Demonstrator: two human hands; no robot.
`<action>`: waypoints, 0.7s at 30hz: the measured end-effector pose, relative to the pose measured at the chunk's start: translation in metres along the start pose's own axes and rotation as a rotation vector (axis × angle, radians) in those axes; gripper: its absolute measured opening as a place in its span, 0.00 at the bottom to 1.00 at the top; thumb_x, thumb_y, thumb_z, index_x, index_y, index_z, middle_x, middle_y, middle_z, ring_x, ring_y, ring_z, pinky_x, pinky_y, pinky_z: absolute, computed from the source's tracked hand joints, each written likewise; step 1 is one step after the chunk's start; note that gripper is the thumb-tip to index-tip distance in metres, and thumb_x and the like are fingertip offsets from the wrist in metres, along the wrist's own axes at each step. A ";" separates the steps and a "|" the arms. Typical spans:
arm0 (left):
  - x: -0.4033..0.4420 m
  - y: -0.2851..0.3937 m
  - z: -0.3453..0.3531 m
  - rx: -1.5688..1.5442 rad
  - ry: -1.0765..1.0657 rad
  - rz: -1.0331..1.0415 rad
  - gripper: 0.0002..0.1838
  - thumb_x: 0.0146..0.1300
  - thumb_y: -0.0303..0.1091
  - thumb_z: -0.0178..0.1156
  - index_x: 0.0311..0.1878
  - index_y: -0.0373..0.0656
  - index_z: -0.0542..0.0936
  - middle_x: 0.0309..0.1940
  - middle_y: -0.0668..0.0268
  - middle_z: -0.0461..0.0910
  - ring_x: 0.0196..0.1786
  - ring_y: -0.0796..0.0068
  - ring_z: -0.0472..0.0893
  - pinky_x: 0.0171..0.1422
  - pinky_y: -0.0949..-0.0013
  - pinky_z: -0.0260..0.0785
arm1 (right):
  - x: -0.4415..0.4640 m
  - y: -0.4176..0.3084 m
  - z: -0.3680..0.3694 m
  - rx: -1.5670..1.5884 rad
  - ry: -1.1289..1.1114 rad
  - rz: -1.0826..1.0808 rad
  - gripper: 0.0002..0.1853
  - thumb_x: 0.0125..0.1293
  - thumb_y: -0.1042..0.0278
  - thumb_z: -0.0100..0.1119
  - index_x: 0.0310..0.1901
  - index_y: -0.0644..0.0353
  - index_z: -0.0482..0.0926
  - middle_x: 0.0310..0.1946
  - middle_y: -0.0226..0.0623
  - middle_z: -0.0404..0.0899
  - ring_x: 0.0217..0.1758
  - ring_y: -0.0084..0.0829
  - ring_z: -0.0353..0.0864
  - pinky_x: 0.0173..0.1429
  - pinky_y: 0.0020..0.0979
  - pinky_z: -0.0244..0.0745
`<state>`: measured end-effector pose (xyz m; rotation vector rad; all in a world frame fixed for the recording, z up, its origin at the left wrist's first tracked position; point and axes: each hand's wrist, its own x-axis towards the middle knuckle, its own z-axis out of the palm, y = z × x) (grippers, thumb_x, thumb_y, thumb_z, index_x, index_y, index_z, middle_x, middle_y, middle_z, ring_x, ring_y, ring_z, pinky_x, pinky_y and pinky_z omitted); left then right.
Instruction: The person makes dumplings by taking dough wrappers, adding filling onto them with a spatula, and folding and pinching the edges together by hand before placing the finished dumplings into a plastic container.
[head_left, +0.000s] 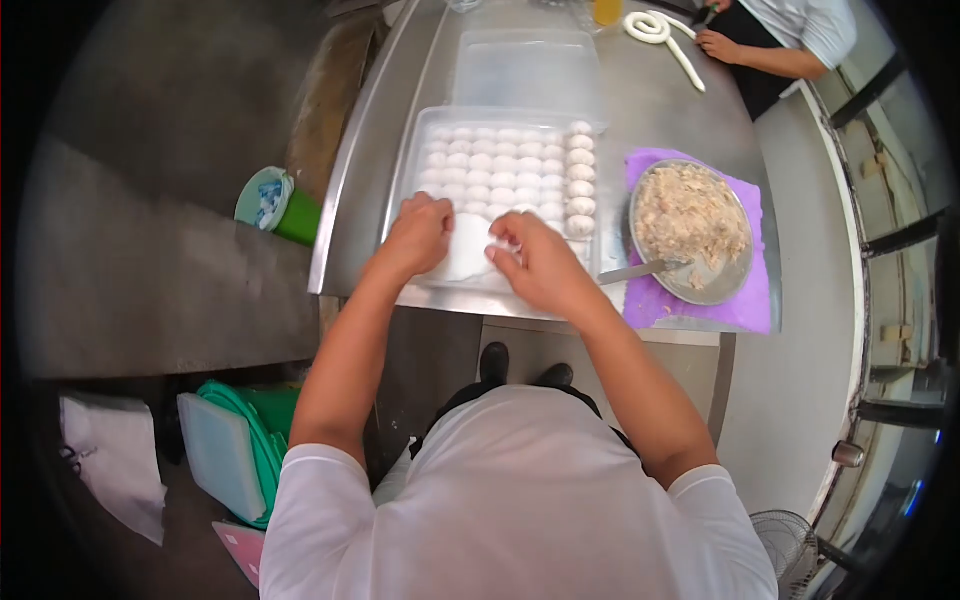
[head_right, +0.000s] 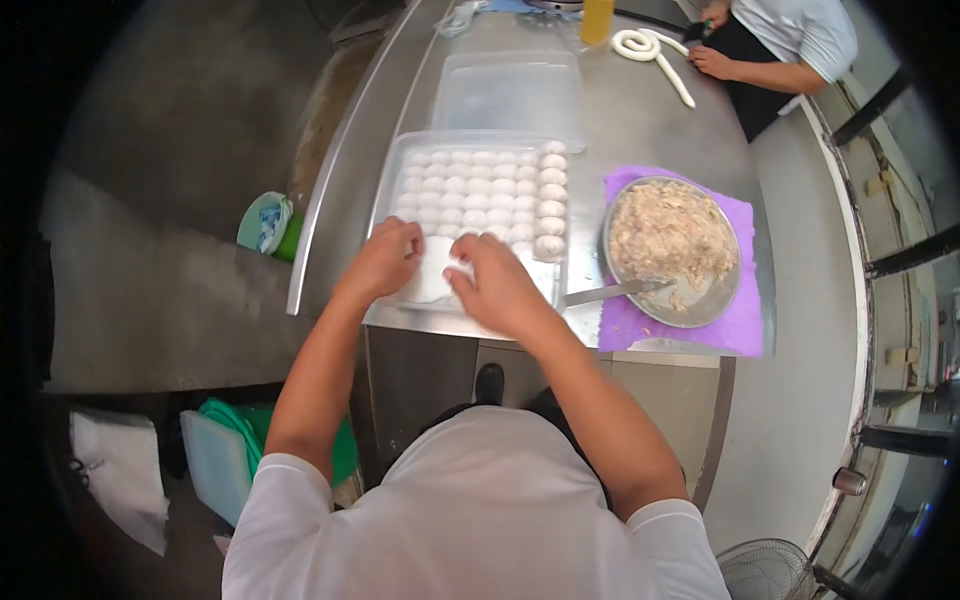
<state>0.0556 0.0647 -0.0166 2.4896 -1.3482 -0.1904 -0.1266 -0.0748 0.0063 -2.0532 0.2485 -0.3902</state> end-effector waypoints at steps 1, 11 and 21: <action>-0.007 -0.008 0.002 -0.088 0.004 -0.056 0.12 0.58 0.20 0.59 0.47 0.37 0.79 0.40 0.50 0.80 0.45 0.49 0.81 0.53 0.53 0.73 | 0.017 0.011 0.025 -0.095 0.026 0.004 0.15 0.67 0.69 0.62 0.52 0.68 0.77 0.45 0.54 0.79 0.48 0.52 0.79 0.55 0.45 0.75; -0.029 -0.031 -0.054 -0.558 0.039 -0.018 0.24 0.63 0.18 0.59 0.64 0.37 0.75 0.55 0.54 0.80 0.58 0.63 0.81 0.61 0.63 0.74 | 0.065 0.034 0.064 -0.446 -0.102 0.033 0.13 0.62 0.69 0.64 0.47 0.64 0.80 0.46 0.53 0.78 0.48 0.52 0.75 0.56 0.45 0.73; -0.022 -0.033 -0.013 -1.034 -0.165 -0.027 0.18 0.63 0.17 0.59 0.57 0.34 0.78 0.44 0.65 0.84 0.45 0.77 0.82 0.52 0.72 0.75 | 0.043 0.012 0.026 0.570 -0.091 0.335 0.07 0.70 0.73 0.60 0.45 0.64 0.76 0.42 0.30 0.78 0.46 0.20 0.75 0.51 0.25 0.71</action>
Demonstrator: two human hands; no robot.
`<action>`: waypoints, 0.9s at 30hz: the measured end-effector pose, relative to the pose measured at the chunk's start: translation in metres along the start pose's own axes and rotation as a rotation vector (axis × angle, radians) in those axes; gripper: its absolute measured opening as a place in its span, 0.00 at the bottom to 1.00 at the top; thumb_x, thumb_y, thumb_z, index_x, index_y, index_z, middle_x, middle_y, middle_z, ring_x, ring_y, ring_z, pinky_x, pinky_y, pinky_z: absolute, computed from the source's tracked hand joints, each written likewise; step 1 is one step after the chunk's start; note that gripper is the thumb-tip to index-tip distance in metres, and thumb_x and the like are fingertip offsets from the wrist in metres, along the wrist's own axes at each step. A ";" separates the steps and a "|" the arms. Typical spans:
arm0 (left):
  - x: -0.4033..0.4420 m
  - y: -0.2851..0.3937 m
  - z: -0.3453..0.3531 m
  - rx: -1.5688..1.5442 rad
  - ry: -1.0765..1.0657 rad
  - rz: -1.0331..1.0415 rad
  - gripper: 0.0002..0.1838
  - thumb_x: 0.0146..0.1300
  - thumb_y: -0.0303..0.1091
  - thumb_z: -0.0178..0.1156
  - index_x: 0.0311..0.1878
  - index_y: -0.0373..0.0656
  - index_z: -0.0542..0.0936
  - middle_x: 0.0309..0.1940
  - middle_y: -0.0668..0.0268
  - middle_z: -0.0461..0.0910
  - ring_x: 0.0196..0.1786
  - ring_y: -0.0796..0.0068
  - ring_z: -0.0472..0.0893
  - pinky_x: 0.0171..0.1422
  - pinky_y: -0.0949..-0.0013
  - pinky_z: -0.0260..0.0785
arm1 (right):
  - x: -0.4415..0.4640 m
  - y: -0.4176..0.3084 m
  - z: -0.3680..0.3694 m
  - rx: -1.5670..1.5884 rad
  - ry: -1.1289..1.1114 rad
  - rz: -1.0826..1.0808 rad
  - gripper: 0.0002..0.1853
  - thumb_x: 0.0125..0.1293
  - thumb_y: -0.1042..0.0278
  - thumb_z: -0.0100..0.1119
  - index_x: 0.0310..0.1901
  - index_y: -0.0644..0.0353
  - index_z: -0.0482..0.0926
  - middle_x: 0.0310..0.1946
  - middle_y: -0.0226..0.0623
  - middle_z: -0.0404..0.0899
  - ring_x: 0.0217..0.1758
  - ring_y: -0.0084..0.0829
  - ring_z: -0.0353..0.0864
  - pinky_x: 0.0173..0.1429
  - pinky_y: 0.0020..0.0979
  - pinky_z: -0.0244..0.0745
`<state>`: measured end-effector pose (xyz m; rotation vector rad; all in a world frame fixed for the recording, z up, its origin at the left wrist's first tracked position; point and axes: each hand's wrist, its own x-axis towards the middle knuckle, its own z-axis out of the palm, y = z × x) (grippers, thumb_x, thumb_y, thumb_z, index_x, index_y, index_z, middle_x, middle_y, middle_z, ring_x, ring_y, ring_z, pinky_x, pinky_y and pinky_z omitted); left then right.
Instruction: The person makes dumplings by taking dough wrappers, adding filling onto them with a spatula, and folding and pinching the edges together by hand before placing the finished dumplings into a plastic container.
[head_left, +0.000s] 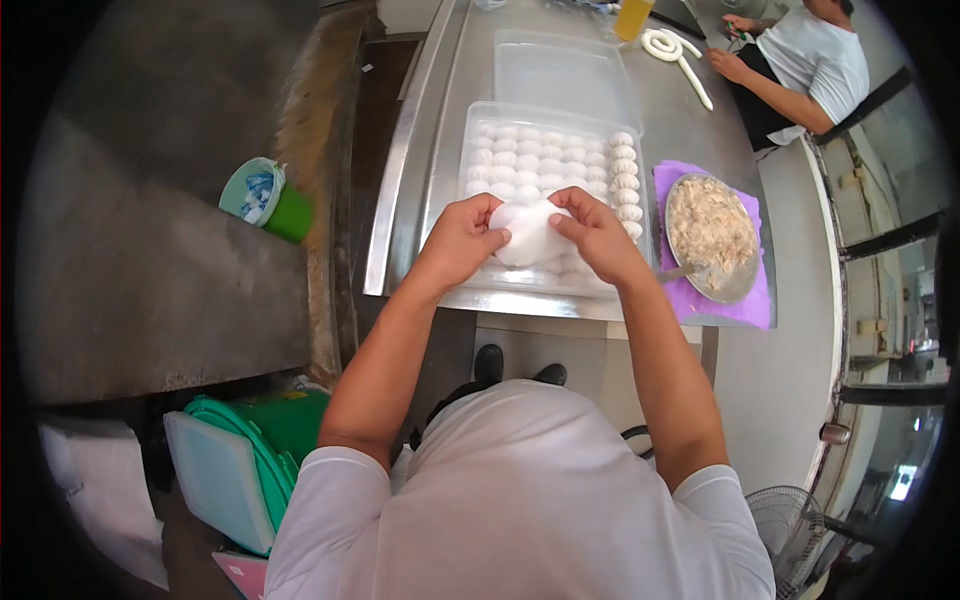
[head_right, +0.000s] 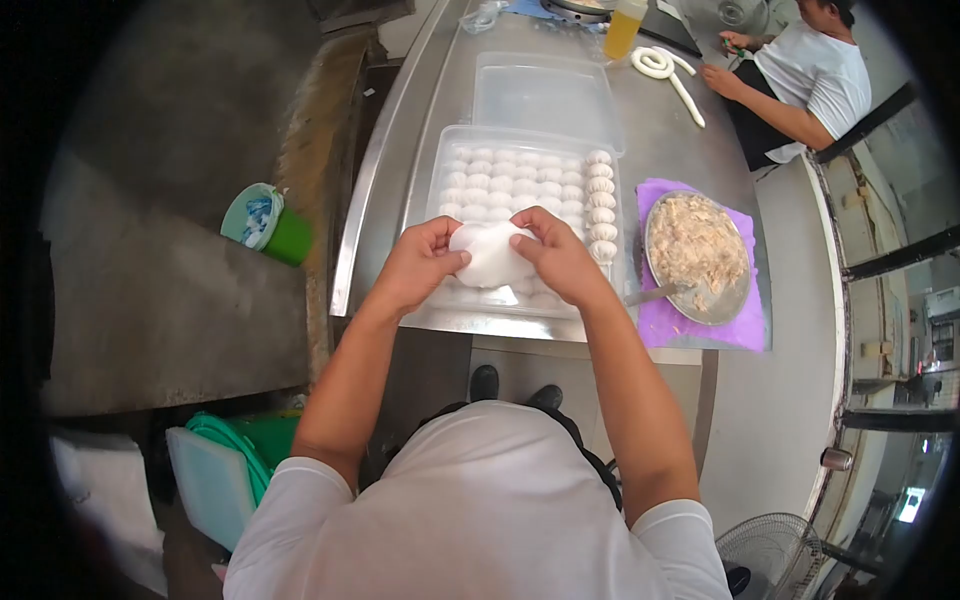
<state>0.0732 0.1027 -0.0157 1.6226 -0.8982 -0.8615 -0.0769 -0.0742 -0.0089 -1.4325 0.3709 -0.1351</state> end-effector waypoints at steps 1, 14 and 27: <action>0.001 -0.001 0.005 -0.195 -0.002 -0.015 0.16 0.63 0.17 0.60 0.54 0.34 0.79 0.42 0.66 0.84 0.42 0.79 0.82 0.49 0.73 0.75 | -0.001 0.007 0.003 -0.231 0.166 -0.111 0.08 0.69 0.71 0.62 0.45 0.64 0.76 0.40 0.30 0.78 0.43 0.19 0.75 0.49 0.24 0.71; 0.008 -0.002 0.024 -0.453 -0.012 -0.072 0.11 0.64 0.18 0.59 0.49 0.35 0.83 0.37 0.68 0.85 0.37 0.82 0.81 0.41 0.75 0.75 | -0.018 0.018 0.020 0.087 0.215 -0.011 0.09 0.65 0.70 0.70 0.42 0.62 0.80 0.35 0.28 0.81 0.37 0.18 0.78 0.42 0.22 0.76; 0.006 0.000 0.028 -0.483 -0.031 -0.023 0.12 0.64 0.17 0.58 0.49 0.35 0.82 0.37 0.67 0.85 0.37 0.81 0.82 0.42 0.74 0.77 | -0.019 0.025 0.016 0.099 0.241 -0.076 0.10 0.67 0.70 0.68 0.46 0.63 0.81 0.36 0.28 0.82 0.37 0.18 0.80 0.43 0.22 0.78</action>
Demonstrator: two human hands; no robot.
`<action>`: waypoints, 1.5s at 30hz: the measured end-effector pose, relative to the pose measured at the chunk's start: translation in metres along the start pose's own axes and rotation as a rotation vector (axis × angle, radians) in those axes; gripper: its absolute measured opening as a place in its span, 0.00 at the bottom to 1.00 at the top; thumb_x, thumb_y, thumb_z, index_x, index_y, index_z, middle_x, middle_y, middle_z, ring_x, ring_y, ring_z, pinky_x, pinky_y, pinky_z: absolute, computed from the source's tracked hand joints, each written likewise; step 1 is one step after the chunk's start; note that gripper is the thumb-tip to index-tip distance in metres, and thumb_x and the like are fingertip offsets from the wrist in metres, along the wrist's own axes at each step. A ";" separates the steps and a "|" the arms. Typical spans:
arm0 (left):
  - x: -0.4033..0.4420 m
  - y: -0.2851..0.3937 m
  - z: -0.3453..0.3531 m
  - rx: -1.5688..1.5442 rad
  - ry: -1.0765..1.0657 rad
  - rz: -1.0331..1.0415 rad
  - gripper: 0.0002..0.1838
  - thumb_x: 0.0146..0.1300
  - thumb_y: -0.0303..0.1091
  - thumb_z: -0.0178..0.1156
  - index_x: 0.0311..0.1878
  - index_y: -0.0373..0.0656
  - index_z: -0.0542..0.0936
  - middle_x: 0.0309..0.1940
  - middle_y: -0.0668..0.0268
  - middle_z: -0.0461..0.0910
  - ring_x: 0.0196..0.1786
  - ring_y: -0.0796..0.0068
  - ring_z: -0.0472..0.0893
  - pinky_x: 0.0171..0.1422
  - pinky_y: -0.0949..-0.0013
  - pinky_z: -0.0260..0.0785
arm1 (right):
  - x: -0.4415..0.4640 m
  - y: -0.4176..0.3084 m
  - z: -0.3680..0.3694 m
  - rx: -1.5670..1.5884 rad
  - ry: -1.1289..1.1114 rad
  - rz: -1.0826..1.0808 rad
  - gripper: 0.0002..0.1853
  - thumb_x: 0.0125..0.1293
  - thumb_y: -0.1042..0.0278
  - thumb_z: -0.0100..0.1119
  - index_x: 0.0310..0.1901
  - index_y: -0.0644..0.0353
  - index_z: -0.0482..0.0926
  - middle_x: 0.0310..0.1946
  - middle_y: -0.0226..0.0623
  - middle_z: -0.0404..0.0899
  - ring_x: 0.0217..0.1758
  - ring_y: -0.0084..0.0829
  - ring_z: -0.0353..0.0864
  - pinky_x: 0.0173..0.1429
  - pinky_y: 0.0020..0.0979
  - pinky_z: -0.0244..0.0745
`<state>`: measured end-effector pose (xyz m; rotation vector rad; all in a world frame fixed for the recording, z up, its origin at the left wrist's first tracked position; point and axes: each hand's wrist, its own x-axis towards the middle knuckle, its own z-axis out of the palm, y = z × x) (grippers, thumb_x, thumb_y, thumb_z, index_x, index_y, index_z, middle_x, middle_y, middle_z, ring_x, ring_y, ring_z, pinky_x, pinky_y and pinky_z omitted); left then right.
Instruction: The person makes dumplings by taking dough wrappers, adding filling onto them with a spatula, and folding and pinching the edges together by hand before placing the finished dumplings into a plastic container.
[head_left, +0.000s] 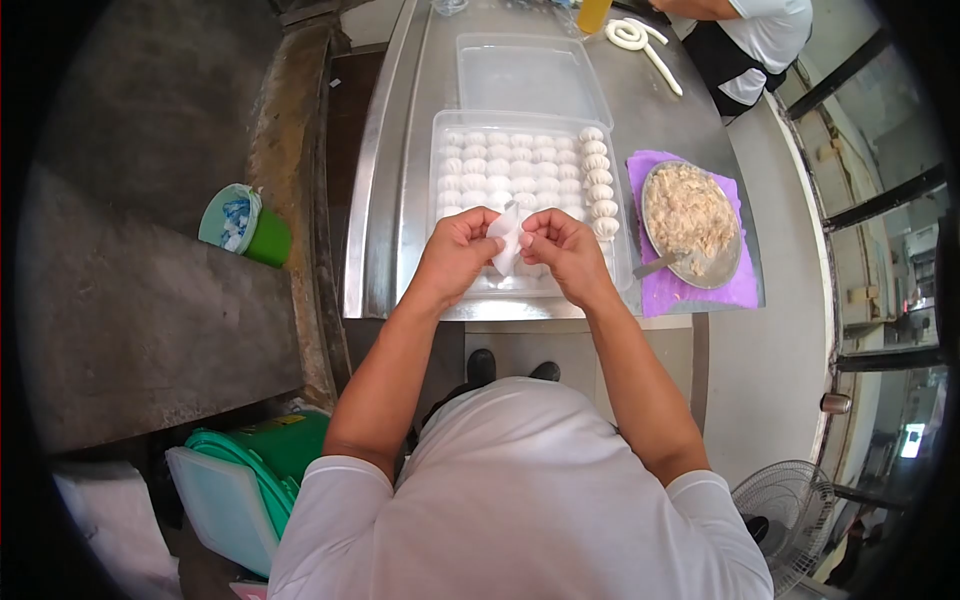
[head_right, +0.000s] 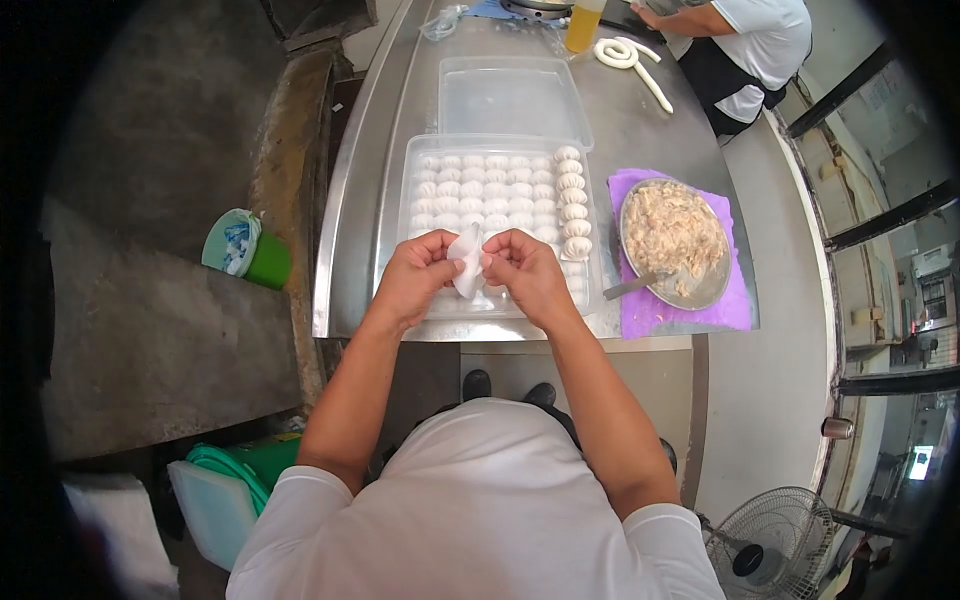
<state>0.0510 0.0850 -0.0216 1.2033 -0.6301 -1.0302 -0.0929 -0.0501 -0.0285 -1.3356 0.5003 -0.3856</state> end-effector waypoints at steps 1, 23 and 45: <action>0.001 0.000 0.000 -0.010 0.029 -0.025 0.12 0.64 0.18 0.58 0.50 0.35 0.82 0.38 0.66 0.85 0.38 0.80 0.82 0.43 0.73 0.77 | 0.000 -0.001 -0.001 0.081 0.004 0.022 0.09 0.67 0.70 0.69 0.46 0.62 0.81 0.35 0.28 0.82 0.37 0.17 0.79 0.43 0.21 0.77; 0.008 -0.002 0.003 1.081 0.309 0.097 0.21 0.63 0.25 0.60 0.59 0.31 0.78 0.55 0.48 0.79 0.53 0.49 0.81 0.61 0.55 0.74 | -0.054 -0.050 -0.083 0.845 0.116 -0.030 0.26 0.63 0.75 0.49 0.64 0.74 0.68 0.60 0.54 0.77 0.66 0.48 0.77 0.74 0.50 0.69; 0.059 0.024 0.260 1.645 -0.527 0.100 0.28 0.61 0.20 0.51 0.67 0.41 0.75 0.44 0.44 0.81 0.47 0.47 0.84 0.54 0.51 0.77 | -0.226 0.006 -0.272 0.789 0.596 -0.026 0.22 0.79 0.60 0.52 0.58 0.75 0.74 0.56 0.51 0.81 0.58 0.42 0.84 0.64 0.44 0.79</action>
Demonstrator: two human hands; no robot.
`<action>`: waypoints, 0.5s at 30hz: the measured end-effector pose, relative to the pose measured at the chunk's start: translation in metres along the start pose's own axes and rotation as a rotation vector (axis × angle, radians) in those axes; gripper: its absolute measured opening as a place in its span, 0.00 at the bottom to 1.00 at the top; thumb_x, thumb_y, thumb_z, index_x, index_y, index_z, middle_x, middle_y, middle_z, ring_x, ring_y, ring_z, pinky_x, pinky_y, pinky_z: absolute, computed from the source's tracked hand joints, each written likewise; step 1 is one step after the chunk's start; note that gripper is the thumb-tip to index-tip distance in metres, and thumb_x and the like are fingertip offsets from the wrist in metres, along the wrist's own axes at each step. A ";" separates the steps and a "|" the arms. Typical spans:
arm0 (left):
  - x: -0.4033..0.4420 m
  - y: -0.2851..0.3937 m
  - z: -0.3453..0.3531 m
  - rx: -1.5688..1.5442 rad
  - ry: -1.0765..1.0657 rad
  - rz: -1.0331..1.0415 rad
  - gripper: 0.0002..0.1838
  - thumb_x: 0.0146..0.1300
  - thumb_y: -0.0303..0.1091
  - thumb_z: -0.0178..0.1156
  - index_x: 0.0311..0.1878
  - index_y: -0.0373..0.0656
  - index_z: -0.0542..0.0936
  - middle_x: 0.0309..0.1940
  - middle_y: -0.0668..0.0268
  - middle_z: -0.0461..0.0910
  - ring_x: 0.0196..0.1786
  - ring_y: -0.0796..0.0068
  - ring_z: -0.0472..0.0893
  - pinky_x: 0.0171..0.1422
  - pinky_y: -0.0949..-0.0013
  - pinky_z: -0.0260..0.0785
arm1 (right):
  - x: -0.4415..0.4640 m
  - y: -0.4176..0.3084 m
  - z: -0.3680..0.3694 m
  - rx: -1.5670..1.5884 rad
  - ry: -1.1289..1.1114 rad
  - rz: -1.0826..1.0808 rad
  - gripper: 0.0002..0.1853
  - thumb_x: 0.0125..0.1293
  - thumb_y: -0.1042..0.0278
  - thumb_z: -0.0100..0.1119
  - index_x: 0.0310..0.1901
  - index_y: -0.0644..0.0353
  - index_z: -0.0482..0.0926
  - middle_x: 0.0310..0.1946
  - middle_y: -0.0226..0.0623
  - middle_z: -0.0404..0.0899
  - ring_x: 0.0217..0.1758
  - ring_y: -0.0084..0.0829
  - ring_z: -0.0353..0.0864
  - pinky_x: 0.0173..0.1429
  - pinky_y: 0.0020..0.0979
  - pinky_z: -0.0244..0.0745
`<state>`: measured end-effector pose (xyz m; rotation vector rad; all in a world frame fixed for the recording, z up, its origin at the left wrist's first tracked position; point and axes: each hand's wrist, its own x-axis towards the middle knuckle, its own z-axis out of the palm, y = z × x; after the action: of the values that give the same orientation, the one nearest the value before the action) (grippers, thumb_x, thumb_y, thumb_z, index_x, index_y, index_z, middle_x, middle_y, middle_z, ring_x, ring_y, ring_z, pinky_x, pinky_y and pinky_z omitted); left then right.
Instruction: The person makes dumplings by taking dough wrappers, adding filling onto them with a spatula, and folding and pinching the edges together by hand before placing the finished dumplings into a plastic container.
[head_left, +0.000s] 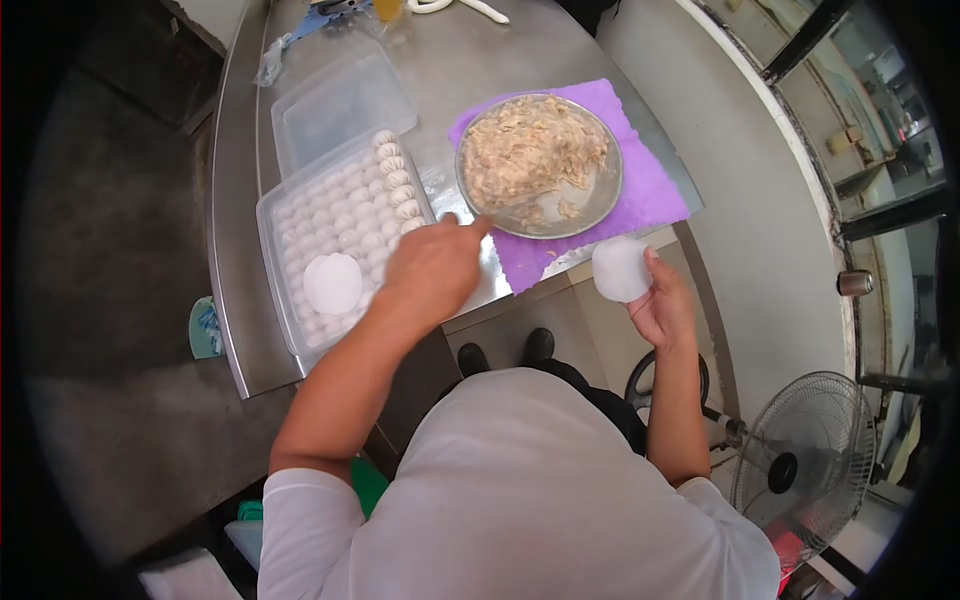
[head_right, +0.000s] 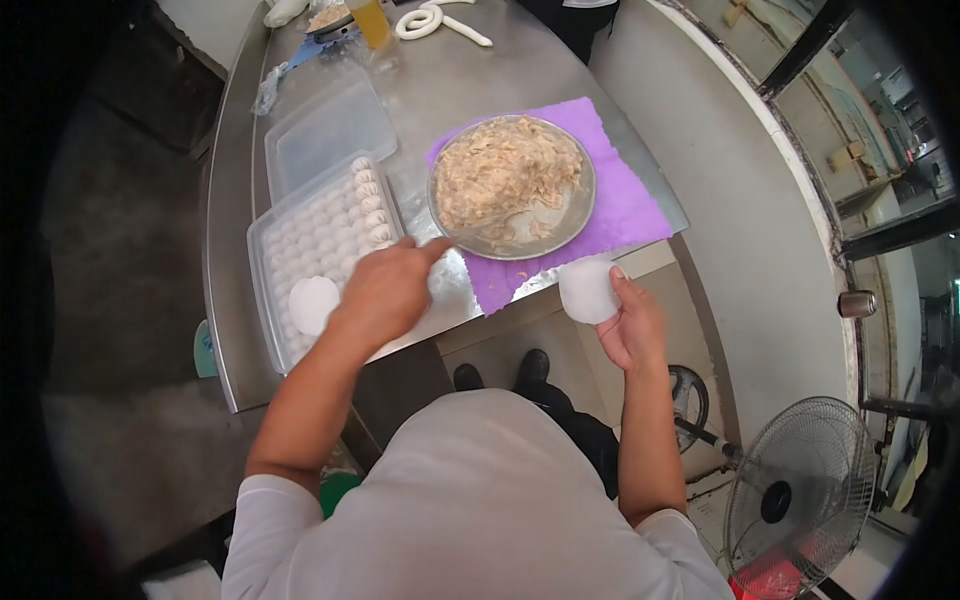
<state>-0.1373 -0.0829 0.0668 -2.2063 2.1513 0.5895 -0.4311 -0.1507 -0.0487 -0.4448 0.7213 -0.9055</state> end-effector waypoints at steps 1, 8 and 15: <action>-0.001 -0.003 -0.001 0.017 0.020 -0.041 0.28 0.61 0.21 0.51 0.67 0.42 0.76 0.43 0.44 0.81 0.48 0.47 0.84 0.54 0.51 0.77 | 0.003 0.001 -0.006 -0.026 0.012 0.017 0.22 0.79 0.60 0.52 0.58 0.75 0.75 0.56 0.50 0.82 0.58 0.42 0.84 0.64 0.44 0.79; 0.003 0.008 -0.001 0.081 -0.058 -0.135 0.30 0.57 0.19 0.50 0.65 0.42 0.78 0.40 0.46 0.83 0.47 0.46 0.83 0.55 0.50 0.75 | 0.020 -0.003 -0.013 -0.020 -0.059 0.153 0.22 0.79 0.59 0.53 0.60 0.74 0.73 0.55 0.49 0.82 0.57 0.41 0.84 0.63 0.43 0.80; 0.022 0.005 0.016 -0.099 -0.068 -0.059 0.32 0.55 0.14 0.50 0.65 0.45 0.80 0.37 0.41 0.83 0.48 0.43 0.82 0.57 0.49 0.74 | 0.033 0.003 -0.013 0.004 -0.073 0.210 0.22 0.79 0.59 0.52 0.61 0.73 0.72 0.55 0.47 0.81 0.57 0.40 0.83 0.62 0.45 0.79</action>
<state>-0.1467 -0.0999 0.0478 -2.2536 2.0596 0.7723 -0.4256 -0.1768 -0.0719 -0.3883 0.6855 -0.6906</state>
